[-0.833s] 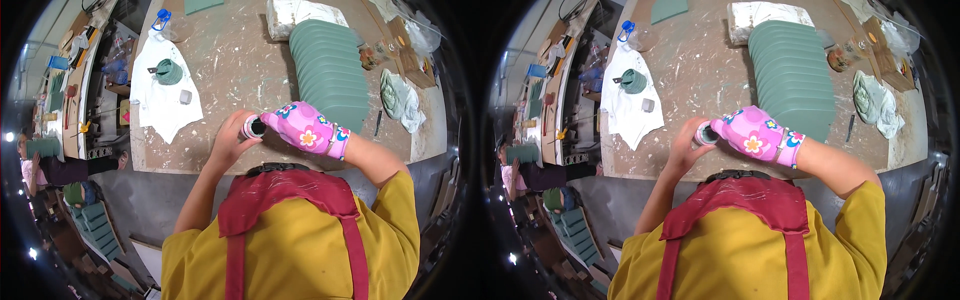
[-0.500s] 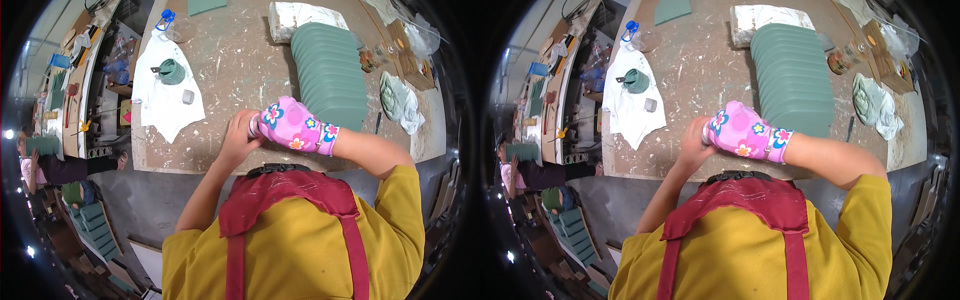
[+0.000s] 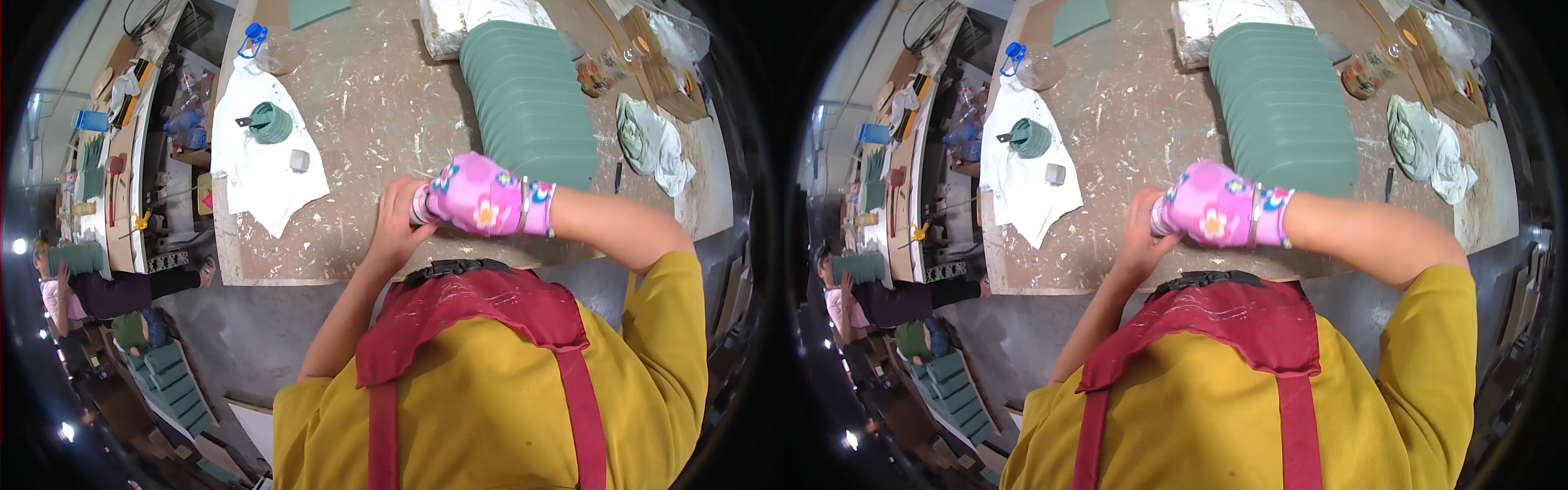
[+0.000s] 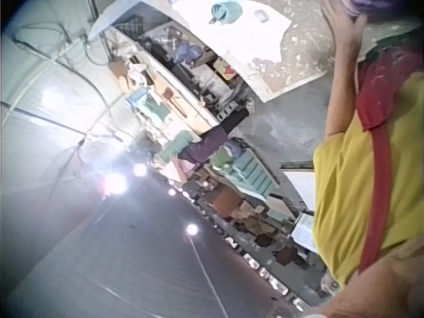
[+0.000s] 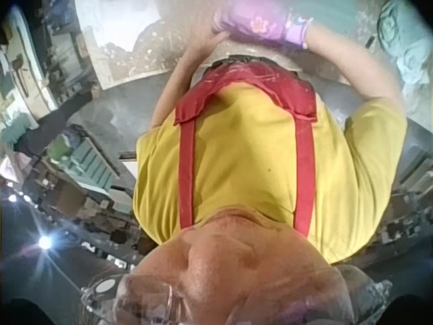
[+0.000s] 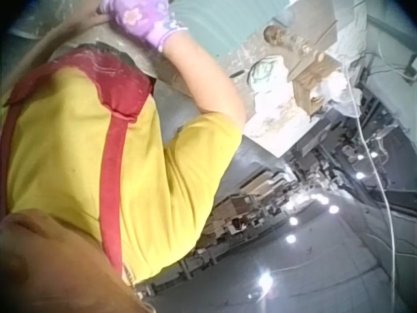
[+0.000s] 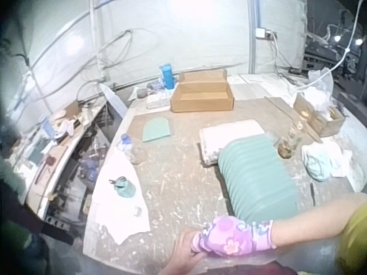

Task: The person wipes a stack of green wooden panels with a cloth and applies putty to the edge of one panel using a small tool.

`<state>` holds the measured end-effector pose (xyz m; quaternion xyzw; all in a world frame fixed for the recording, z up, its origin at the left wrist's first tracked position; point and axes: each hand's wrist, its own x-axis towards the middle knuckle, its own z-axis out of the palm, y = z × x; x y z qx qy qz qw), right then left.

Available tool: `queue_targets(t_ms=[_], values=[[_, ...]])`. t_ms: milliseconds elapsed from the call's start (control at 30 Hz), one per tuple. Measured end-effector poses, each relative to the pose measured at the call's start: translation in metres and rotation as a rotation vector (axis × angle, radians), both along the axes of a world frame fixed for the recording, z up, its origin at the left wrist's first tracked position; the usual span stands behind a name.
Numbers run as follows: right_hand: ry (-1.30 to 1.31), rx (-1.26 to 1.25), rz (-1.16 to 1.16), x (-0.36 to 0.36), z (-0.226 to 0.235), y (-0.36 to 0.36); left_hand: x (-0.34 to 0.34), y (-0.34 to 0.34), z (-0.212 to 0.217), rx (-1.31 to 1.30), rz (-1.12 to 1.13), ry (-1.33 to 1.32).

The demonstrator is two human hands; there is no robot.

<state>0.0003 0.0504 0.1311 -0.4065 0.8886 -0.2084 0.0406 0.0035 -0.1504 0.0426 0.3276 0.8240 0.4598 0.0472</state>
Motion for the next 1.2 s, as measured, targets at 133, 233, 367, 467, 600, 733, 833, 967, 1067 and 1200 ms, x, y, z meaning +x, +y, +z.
queue_targets(t_ms=[133, 233, 367, 467, 600, 733, 833, 967, 1067, 1200], values=[[-0.142, -0.064, -0.173, -0.005, 0.006, 0.008, 0.005, -0.002, -0.02, 0.192, 0.054, -0.09], [-0.078, 0.006, -0.051, 0.002, -0.002, -0.002, 0.008, -0.002, -0.017, 0.104, 0.045, -0.024], [0.113, 0.049, -0.064, 0.0, -0.004, -0.009, 0.008, 0.002, -0.016, 0.135, 0.128, -0.045], [0.162, 0.011, -0.118, 0.005, -0.003, -0.003, 0.009, 0.007, -0.011, 0.092, 0.128, 0.002], [-0.079, 0.013, -0.068, 0.01, -0.01, -0.005, 0.009, 0.01, -0.012, 0.032, 0.088, 0.061], [-0.113, -0.049, -0.144, 0.004, -0.005, 0.008, 0.017, 0.008, -0.015, 0.04, 0.144, 0.035], [-0.06, -0.084, -0.217, 0.006, 0.011, 0.013, 0.02, 0.004, -0.017, 0.082, 0.177, -0.083], [0.077, -0.147, -0.171, 0.013, 0.007, 0.019, 0.018, 0.004, -0.014, 0.119, 0.117, 0.059], [0.093, -0.127, -0.169, 0.012, 0.008, 0.011, 0.015, 0.009, -0.017, 0.167, 0.094, 0.073], [-0.083, -0.174, -0.186, 0.028, -0.025, 0.005, 0.022, 0.017, -0.014, 0.097, 0.098, 0.19]])
